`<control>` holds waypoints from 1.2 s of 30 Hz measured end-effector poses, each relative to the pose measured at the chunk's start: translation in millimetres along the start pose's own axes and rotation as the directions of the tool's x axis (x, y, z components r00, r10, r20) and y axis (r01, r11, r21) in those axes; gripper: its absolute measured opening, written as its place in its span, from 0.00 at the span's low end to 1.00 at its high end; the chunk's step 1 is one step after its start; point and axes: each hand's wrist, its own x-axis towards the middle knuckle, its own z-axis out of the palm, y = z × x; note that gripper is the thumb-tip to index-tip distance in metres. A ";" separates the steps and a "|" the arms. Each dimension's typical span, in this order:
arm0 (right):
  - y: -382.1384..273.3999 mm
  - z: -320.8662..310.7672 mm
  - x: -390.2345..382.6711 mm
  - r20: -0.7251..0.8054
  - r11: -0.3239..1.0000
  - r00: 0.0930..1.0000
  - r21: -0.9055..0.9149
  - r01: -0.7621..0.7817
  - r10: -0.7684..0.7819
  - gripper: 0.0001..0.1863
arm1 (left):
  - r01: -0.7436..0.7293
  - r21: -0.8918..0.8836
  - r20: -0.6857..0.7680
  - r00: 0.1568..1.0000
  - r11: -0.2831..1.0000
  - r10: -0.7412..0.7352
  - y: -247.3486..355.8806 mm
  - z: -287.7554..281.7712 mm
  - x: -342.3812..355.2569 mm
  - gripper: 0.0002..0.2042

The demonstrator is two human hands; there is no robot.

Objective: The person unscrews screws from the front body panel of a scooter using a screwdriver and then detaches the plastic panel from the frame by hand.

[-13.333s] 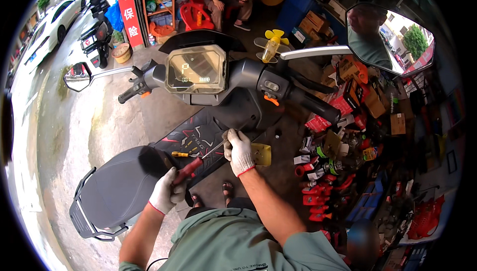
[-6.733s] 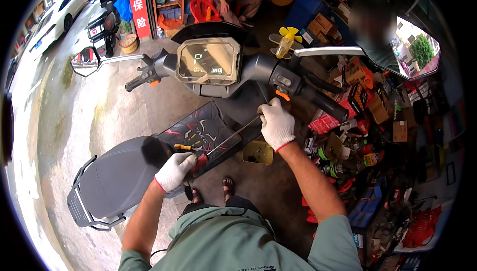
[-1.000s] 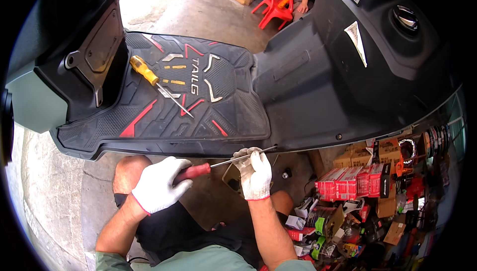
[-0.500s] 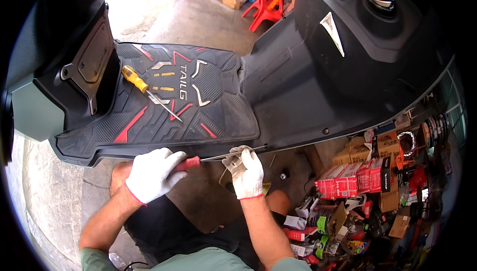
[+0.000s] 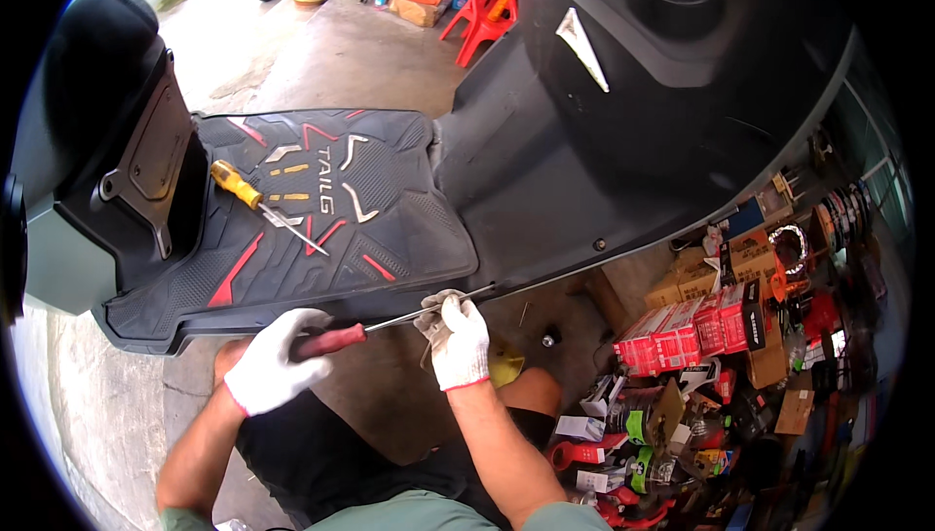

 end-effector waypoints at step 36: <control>8.3 23.6 -16.2 0.100 0.985 0.991 0.139 -0.103 0.090 0.05 | 0.377 -0.327 -0.132 0.890 0.867 -0.437 32.0 6.9 -23.8 0.20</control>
